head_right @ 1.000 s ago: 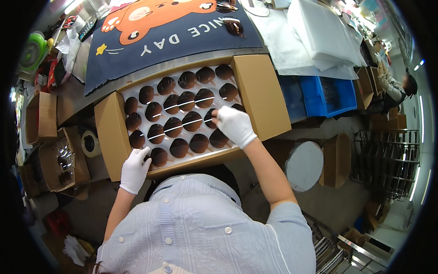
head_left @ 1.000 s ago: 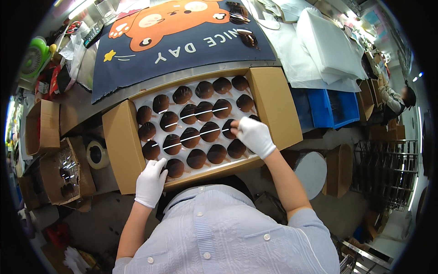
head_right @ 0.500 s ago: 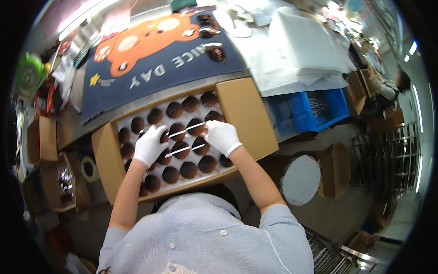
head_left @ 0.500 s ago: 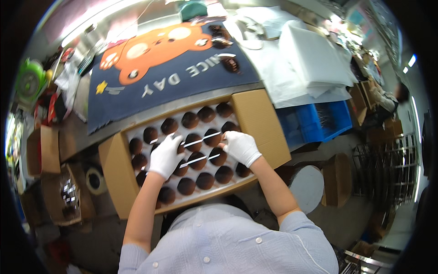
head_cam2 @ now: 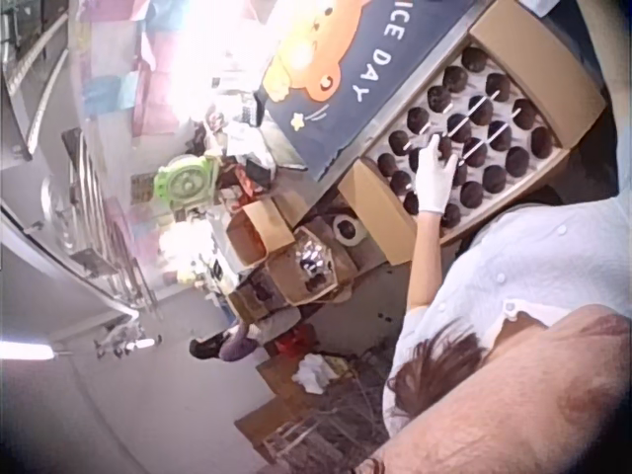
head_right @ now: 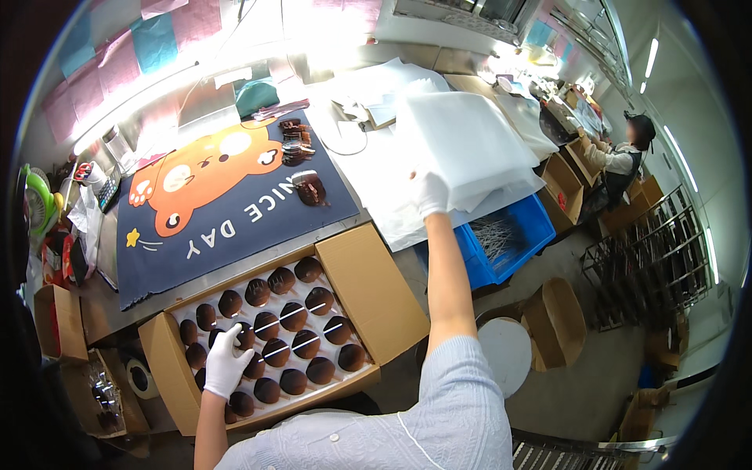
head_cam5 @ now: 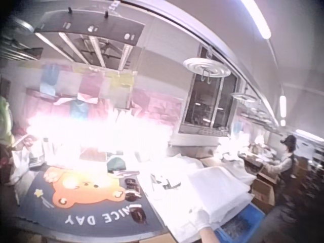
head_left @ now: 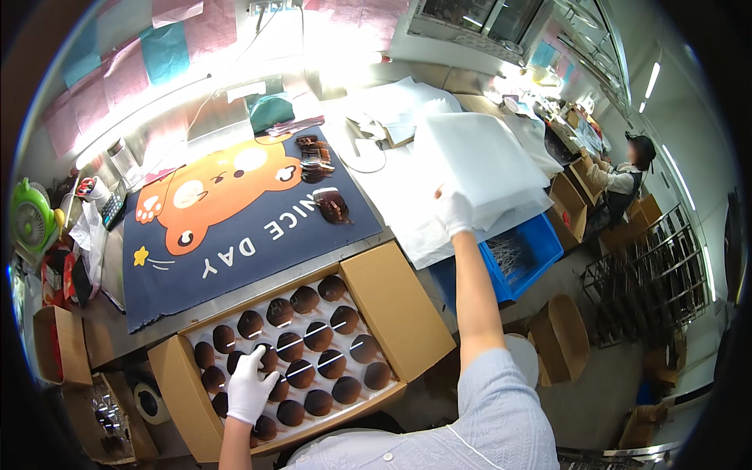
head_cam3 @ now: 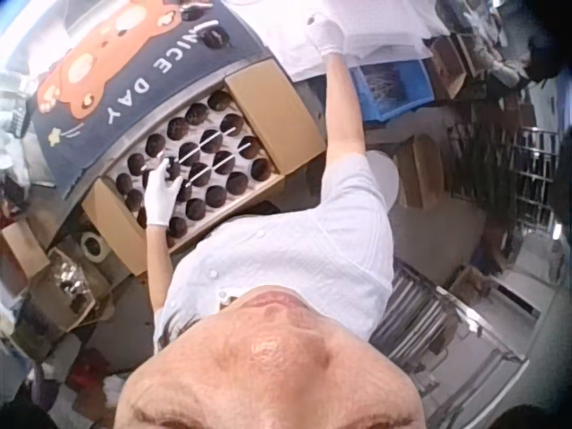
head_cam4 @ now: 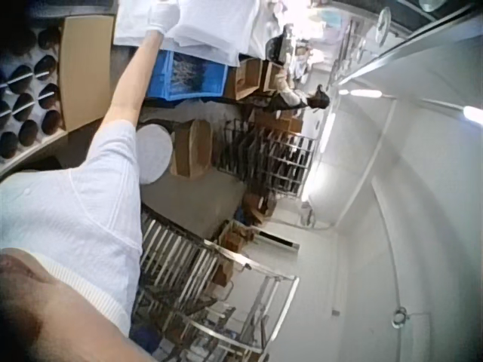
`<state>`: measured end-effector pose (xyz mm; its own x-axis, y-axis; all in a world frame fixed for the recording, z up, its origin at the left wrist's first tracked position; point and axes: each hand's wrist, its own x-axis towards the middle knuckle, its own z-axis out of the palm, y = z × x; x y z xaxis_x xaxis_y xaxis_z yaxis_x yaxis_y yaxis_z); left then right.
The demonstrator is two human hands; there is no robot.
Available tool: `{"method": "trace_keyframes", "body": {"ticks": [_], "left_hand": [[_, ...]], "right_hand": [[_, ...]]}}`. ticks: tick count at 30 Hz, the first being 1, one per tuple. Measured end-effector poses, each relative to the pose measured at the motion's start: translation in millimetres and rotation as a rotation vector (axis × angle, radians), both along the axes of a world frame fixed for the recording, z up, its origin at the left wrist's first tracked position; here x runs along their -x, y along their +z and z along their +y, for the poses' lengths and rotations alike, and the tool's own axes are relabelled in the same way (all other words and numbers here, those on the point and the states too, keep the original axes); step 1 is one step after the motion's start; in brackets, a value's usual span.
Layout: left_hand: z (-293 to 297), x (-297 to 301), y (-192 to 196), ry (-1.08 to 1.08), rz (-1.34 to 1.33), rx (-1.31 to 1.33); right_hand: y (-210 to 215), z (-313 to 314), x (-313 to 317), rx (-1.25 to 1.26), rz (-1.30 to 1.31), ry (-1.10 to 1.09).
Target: The person places small round pastries into a cardboard box with a foam insert, one at a time, using gloved hands. The person repeatedly retrieves pastries from a nearby metal rack and arranges them in the box, then covers the box with a sheet of paper.
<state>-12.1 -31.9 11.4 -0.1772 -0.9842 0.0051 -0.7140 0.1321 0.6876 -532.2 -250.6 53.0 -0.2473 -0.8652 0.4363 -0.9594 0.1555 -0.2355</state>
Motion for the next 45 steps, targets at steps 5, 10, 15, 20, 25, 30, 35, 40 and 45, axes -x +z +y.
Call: {"method": "trace_keyframes", "body": {"ticks": [5, 10, 15, 20, 25, 30, 35, 40, 45], "left_hand": [[11, 13, 17, 0.066, 0.528, -0.271], [-13, 43, 11, 0.074, 0.664, -0.303], [8, -23, 0, 0.293, 0.778, -0.364], [43, -72, -5, 0.388, 0.336, -0.267], [63, -59, 29, 0.282, -0.402, 0.157], [47, -18, 36, -0.082, -0.435, 0.218], [39, -9, -6, -0.035, -0.543, 0.015], [50, -12, -14, 0.031, -0.553, -0.013], [62, -34, 2, -0.048, -0.507, 0.166]], "right_hand": [[5, 97, -187, -0.396, -0.342, 0.894], [-10, 190, -304, -0.691, -0.722, 0.98], [12, 212, -312, -0.979, -1.253, 0.61], [-47, 231, -287, -0.876, -1.24, 0.341], [-52, 235, -286, -0.803, -1.112, 0.396], [-25, 204, -286, -0.753, -1.006, 0.531], [-35, 152, -269, -0.75, -1.39, 0.486], [-72, 133, -241, -0.688, -1.845, 0.313], [-30, 195, -242, -0.379, -1.568, 0.423]]}}
